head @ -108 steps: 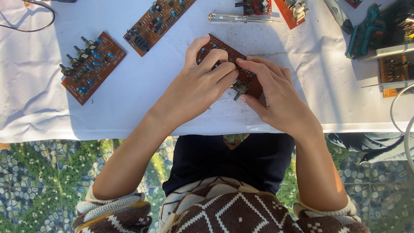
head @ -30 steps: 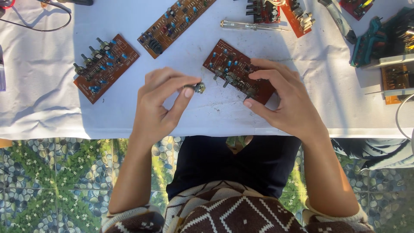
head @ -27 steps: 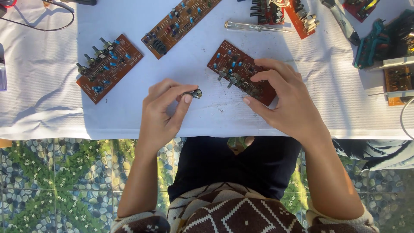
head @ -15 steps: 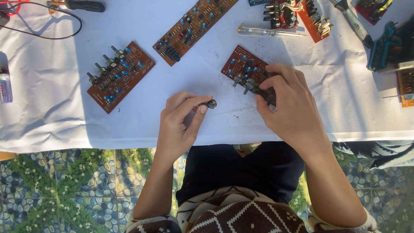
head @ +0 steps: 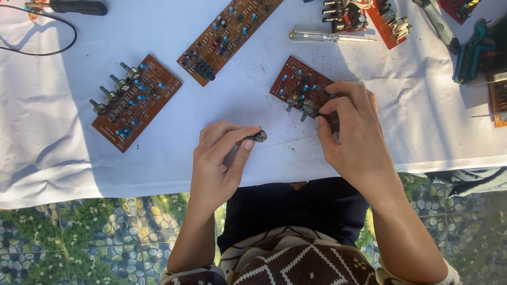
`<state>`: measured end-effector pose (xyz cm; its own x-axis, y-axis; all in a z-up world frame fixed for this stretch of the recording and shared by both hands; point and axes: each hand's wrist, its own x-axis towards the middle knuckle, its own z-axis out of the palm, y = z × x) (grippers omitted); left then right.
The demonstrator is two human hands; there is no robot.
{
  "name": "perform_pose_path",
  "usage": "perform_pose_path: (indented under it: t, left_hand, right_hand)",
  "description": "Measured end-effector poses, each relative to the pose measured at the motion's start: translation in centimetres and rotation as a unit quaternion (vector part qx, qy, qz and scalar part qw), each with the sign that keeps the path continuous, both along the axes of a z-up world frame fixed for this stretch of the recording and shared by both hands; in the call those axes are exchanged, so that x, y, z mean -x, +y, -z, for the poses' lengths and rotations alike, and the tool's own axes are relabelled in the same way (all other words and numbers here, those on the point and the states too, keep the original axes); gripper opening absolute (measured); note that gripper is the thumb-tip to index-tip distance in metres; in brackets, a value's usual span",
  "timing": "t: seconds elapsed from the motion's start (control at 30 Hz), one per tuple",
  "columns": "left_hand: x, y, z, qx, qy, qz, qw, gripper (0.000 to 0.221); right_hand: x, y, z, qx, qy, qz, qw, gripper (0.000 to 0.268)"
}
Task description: The person is adjusting and assembling components on multiple printed circuit boards, including placing potentiometers and using a screwdriver for fine adjustments.
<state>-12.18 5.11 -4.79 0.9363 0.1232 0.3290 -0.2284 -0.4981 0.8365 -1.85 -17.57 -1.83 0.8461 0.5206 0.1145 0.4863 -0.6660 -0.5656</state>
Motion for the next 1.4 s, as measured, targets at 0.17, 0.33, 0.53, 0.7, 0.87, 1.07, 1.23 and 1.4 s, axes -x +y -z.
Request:
perform_pose_path:
  t: [0.17,0.33,0.53,0.7,0.87,1.07,1.23,1.4]
  left_hand:
    - [0.0,0.0,0.1,-0.003,0.001,0.000,1.000,0.017]
    - [0.0,0.0,0.2,-0.004,-0.004,0.000,1.000,0.017]
    - [0.0,0.0,0.1,-0.005,-0.001,-0.003,1.000,0.018]
    - [0.0,0.0,0.0,-0.005,0.007,-0.006,1.000,0.018]
    - [-0.1,0.0,0.0,-0.009,0.008,-0.008,1.000,0.018]
    - [-0.1,-0.1,0.2,-0.004,0.011,-0.013,1.000,0.018]
    - [-0.1,-0.1,-0.1,-0.008,0.016,-0.014,1.000,0.018]
    - [-0.1,-0.1,0.0,-0.010,0.013,-0.017,1.000,0.018]
  right_hand:
    - [-0.1,-0.2,0.3,-0.001,-0.005,-0.011,1.000,0.011]
    - [-0.1,-0.1,0.3,-0.006,-0.002,-0.010,1.000,0.010]
    - [0.0,-0.5,-0.9,0.009,0.053,0.008,0.999,0.017]
    - [0.1,-0.7,-1.0,0.021,0.076,0.013,0.997,0.029]
    - [0.3,-0.8,-0.8,0.001,0.060,0.019,0.998,0.020]
    - [0.6,-0.9,0.3,-0.072,-0.028,-0.040,0.996,0.015]
    - [0.8,-0.6,0.5,-0.091,-0.050,-0.025,0.994,0.006]
    - [0.7,-0.6,0.7,-0.089,-0.051,-0.021,0.995,0.006]
